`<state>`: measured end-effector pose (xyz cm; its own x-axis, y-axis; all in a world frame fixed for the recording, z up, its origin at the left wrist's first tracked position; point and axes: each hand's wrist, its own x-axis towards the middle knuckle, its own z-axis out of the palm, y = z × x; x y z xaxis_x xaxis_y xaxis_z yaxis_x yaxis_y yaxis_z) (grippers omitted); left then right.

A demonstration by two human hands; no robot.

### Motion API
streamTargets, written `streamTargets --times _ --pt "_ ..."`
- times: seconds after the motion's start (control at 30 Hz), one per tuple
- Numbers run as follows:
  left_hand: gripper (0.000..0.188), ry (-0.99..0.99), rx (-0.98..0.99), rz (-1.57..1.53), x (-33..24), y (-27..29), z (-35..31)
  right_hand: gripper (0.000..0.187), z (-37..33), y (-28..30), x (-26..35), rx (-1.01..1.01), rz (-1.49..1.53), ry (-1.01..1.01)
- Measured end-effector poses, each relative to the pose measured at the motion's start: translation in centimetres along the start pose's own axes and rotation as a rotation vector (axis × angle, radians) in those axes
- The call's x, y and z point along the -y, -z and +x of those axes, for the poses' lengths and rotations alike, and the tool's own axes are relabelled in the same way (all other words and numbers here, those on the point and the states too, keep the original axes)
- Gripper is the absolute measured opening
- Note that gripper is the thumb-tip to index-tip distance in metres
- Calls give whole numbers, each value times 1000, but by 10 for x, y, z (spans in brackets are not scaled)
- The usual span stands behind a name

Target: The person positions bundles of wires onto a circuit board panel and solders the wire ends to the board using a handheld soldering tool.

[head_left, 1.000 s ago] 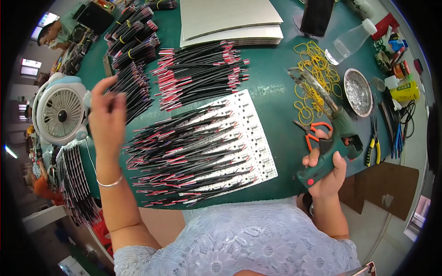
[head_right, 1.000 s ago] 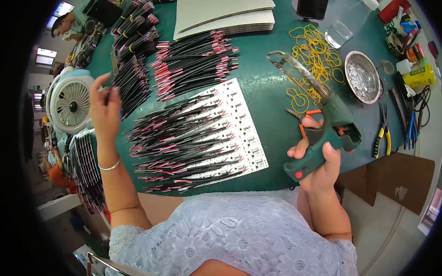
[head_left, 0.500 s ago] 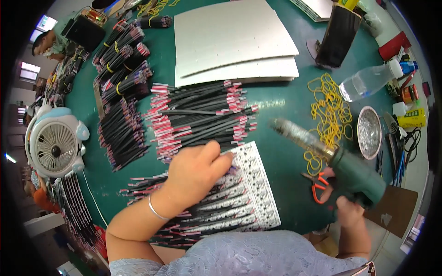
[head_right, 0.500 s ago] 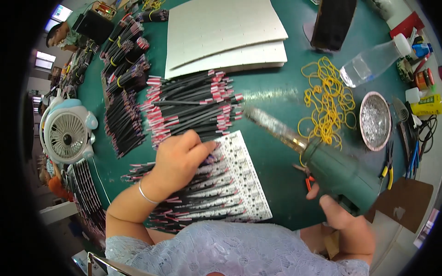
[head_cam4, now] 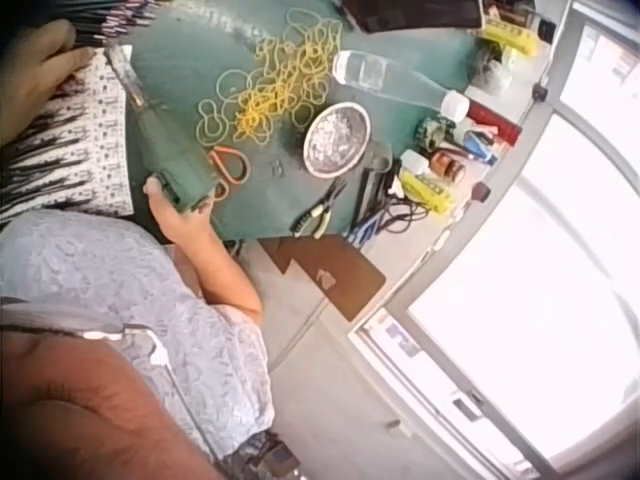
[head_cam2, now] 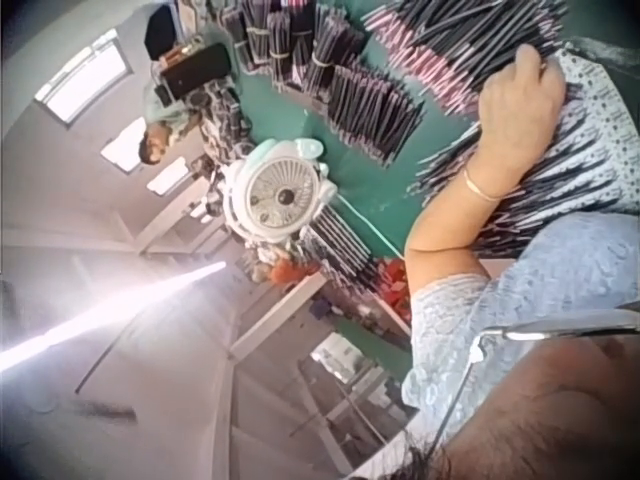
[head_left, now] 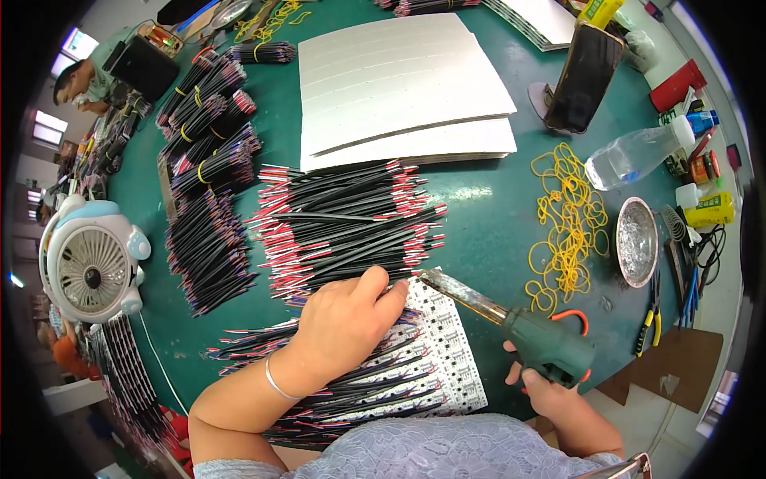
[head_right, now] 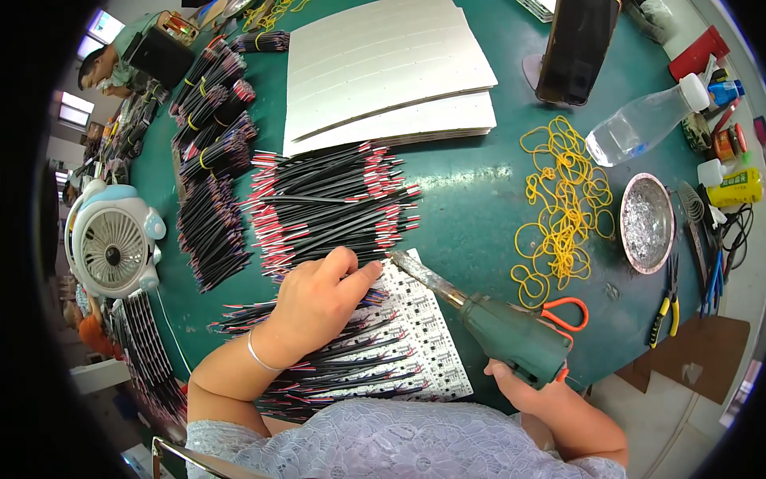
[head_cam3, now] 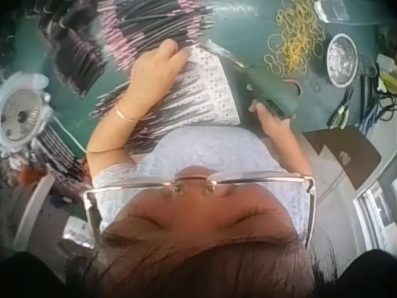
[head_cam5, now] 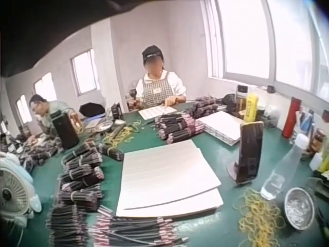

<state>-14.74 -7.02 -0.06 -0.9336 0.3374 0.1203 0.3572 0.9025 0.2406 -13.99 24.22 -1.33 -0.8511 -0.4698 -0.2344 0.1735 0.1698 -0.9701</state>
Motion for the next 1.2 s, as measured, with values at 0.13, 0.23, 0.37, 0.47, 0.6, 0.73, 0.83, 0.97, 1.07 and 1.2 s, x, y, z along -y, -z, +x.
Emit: streamTargets --times 0.13,0.23,0.37,0.47,0.6,0.73,0.83,0.97,1.07,1.2 --pt "26 5 7 24 -2 -1 0 53 1 2 -10 70 -307 159" --pt "25 4 13 8 -1 -1 1 50 2 -1 -11 42 -298 174" --pt "25 11 28 2 -2 1 2 48 3 -4 -10 18 -280 148" --pt "25 21 43 -8 -2 2 3 45 4 -4 -10 10 -285 176" --pt "24 31 58 -28 -1 2 4 40 12 -2 -1 69 -494 294" --pt "23 40 86 -25 -1 3 5 39 9 -1 -3 58 -514 252" --pt "23 43 95 -29 -1 4 6 45 3 4 -10 36 -415 229" --pt "23 41 95 -18 -1 4 5 54 3 -1 3 -61 -67 65" --pt "24 11 67 -3 0 2 5 57 0 2 -1 10 -109 71" --pt "26 -30 -11 -11 2 -1 4 52 -2 1 -2 -6 -70 49"
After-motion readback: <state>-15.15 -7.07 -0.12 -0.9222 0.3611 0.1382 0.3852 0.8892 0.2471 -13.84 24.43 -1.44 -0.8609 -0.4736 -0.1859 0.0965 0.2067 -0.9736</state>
